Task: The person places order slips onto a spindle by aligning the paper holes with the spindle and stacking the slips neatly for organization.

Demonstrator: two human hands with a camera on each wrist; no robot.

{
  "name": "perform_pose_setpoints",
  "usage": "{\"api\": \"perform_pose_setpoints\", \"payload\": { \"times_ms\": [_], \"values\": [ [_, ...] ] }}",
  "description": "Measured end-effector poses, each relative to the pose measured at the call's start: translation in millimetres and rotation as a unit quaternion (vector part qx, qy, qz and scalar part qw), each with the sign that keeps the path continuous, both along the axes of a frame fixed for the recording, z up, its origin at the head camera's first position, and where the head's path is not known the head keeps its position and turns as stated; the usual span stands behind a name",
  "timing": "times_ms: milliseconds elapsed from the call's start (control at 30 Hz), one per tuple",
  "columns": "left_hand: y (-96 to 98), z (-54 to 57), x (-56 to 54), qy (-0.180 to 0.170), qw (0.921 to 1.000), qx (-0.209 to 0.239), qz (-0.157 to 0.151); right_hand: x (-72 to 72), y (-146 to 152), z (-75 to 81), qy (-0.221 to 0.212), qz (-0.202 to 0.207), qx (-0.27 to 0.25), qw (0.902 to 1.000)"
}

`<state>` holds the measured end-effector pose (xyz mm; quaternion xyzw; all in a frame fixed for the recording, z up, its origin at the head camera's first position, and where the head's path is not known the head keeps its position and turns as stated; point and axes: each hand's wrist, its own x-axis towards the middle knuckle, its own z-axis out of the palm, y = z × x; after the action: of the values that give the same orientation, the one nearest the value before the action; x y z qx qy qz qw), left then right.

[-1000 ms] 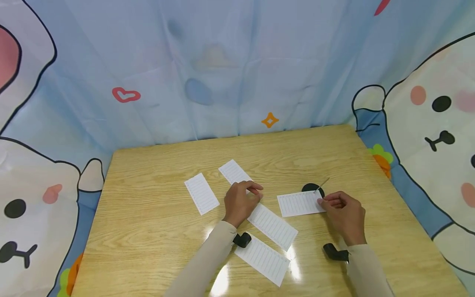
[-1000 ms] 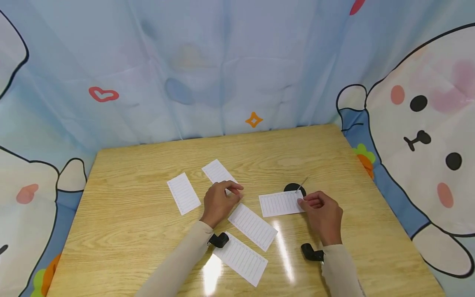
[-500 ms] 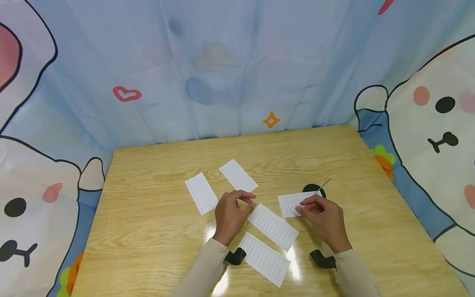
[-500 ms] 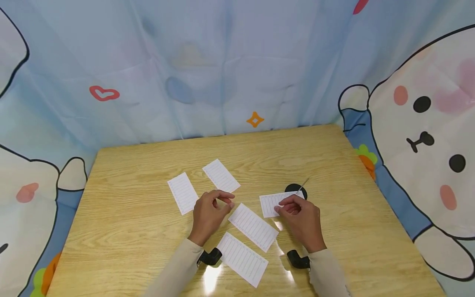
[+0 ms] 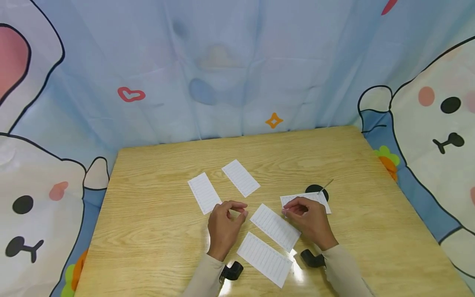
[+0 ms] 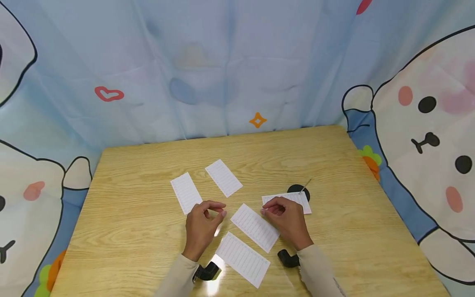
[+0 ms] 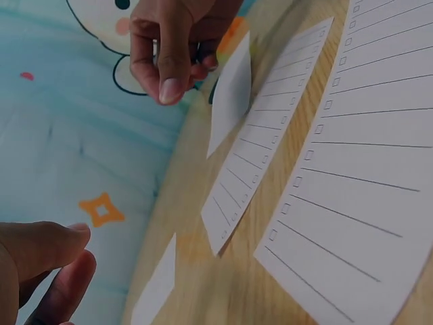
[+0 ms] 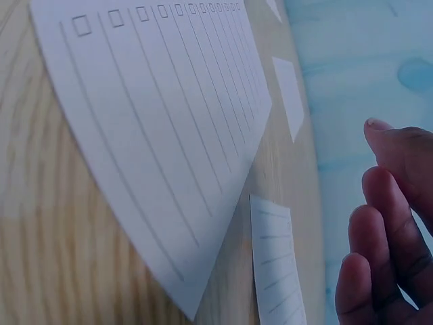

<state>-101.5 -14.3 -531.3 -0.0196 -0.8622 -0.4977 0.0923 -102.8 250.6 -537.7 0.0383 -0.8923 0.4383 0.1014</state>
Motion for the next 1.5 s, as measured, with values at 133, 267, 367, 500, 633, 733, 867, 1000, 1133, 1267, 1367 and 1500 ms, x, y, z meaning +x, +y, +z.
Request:
{"api": "perform_pose_setpoints", "payload": {
  "times_ms": [133,267,367,500,633,733,867,1000,1133,1267,1367,1500],
  "values": [
    [-0.6,-2.6,7.6,-0.003,0.9999,0.002,0.014,-5.0,-6.8,0.6,0.015,0.028,0.003,0.9995],
    [2.3,-5.3,17.5,-0.025,0.9995,0.001,0.018,-9.9,-13.3,2.3,0.015,0.059,0.003,0.9981],
    [5.4,-8.3,24.0,-0.039,0.9991,-0.001,0.018,-13.1,-19.1,3.6,0.004,0.082,0.006,0.9966],
    [9.0,-12.9,29.8,-0.047,0.9987,-0.003,0.017,-16.6,-26.9,3.9,-0.01,0.104,0.017,0.9944],
    [11.7,-16.3,34.0,-0.061,0.998,-0.005,0.012,-20.8,-32.9,2.2,-0.007,0.121,0.024,0.9923],
    [12.4,-17.4,36.8,-0.074,0.9972,-0.004,0.009,-24.6,-36.5,0.3,-0.004,0.135,0.031,0.9904],
    [11.5,-19.5,39.1,-0.083,0.9965,0.0,0.006,-29.0,-40.4,-1.5,-0.016,0.148,0.056,0.9872],
    [9.7,-22.6,40.0,-0.086,0.9963,0.004,0.003,-31.8,-43.9,-1.4,-0.035,0.162,0.089,0.9821],
    [8.6,-24.9,39.8,-0.089,0.996,0.006,0.006,-34.1,-47.0,-0.6,-0.046,0.166,0.126,0.9769],
    [9.2,-26.2,40.4,-0.096,0.9954,0.009,0.004,-36.2,-48.7,-1.8,-0.055,0.167,0.147,0.9733],
    [9.6,-26.4,40.9,-0.099,0.995,0.013,0.002,-38.2,-49.4,-3.1,-0.06,0.171,0.151,0.9718],
    [9.4,-26.9,41.2,-0.102,0.9946,0.015,0.001,-41.7,-49.9,-3.8,-0.063,0.176,0.16,0.9693]
  ]
}}
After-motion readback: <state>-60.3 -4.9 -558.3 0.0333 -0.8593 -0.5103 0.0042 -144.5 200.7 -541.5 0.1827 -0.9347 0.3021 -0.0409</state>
